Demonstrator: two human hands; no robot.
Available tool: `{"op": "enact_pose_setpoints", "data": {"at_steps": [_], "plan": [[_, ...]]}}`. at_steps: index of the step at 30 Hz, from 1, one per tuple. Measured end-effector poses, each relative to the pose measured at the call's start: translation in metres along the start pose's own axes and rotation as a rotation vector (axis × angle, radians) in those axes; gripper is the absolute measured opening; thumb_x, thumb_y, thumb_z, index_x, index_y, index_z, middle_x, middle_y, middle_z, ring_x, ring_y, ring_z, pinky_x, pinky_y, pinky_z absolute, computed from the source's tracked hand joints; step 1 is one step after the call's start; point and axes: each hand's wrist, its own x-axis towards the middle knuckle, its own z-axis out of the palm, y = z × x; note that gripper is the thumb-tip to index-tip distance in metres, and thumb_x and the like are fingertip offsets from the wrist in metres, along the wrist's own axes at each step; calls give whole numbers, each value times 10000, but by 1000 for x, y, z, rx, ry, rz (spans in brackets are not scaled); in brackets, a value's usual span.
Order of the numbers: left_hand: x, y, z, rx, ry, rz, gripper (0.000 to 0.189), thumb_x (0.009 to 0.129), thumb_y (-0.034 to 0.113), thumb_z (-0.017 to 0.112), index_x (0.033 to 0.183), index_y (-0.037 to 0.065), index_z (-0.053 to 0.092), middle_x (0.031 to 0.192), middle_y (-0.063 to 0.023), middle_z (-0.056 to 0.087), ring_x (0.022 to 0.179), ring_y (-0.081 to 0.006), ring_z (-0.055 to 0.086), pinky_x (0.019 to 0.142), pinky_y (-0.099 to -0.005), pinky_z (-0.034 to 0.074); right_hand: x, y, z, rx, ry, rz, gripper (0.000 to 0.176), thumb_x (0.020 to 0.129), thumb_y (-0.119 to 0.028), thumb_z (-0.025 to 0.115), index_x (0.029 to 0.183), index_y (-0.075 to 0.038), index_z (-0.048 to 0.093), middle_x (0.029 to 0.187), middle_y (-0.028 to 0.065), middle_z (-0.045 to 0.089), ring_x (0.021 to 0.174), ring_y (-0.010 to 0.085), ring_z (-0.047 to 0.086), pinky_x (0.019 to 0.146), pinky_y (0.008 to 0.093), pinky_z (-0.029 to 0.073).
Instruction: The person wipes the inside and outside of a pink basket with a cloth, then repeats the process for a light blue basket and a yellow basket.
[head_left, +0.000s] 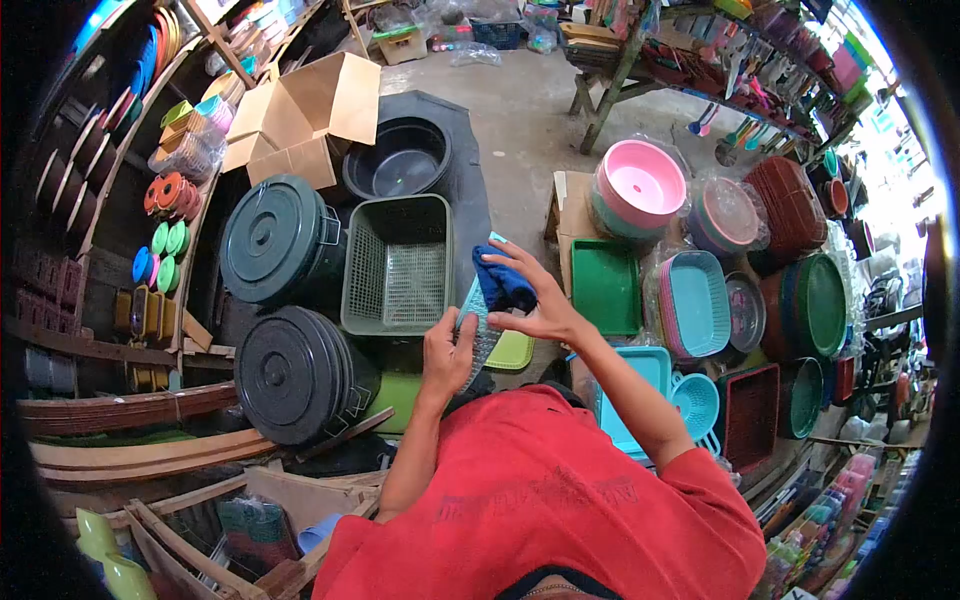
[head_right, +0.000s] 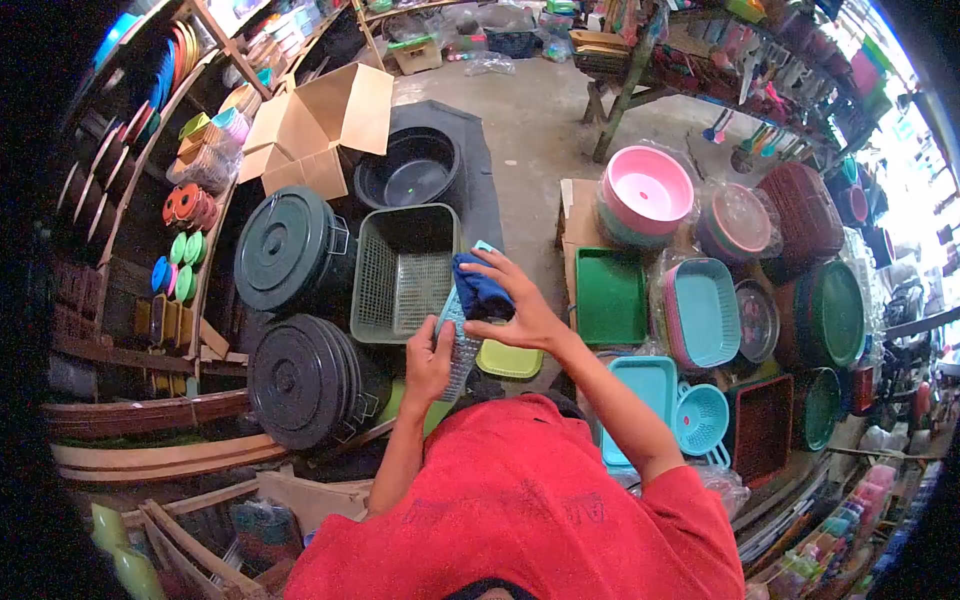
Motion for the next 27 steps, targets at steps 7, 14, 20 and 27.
{"op": "enact_pose_setpoints", "data": {"at_steps": [7, 14, 20, 27], "plan": [[6, 8, -1, -64, -135, 163, 245, 1073, 237, 552, 1085, -3, 600, 818, -196, 601, 733, -341, 592, 704, -430, 465, -6, 11, 12, 33, 154, 109, 699, 850, -271, 887, 1449, -64, 592, 1479, 175, 608, 1421, 319, 532, 1210, 435, 374], [20, -8, 20, -238, -88, 84, 245, 1112, 229, 499, 1186, 16, 594, 918, -71, 621, 829, -174, 571, 754, -339, 460, 3, 5, 20, -249, 179, -95, 660, 877, -164, 776, 1496, -80, 560, 1634, 132, 456, 1516, 440, 380, 1246, 548, 319], [50, 0, 20, -806, 120, -153, 301, 1143, 304, 464, 1245, 54, 597, 1086, -19, 636, 957, -119, 598, 871, -298, 497, -21, -18, 36, -395, 17, -160, 811, 733, -111, 784, 1507, -54, 550, 1638, 106, 462, 1557, 398, 341, 1270, 585, 262], [69, -8, 3, -1134, 156, -170, 384, 1134, 361, 487, 1369, 62, 542, 1303, -76, 657, 1132, -194, 674, 1005, -385, 544, -46, -8, 53, -218, 55, -138, 733, 772, -11, 747, 1483, -31, 567, 1589, 154, 517, 1522, 385, 413, 1251, 565, 322]]}}
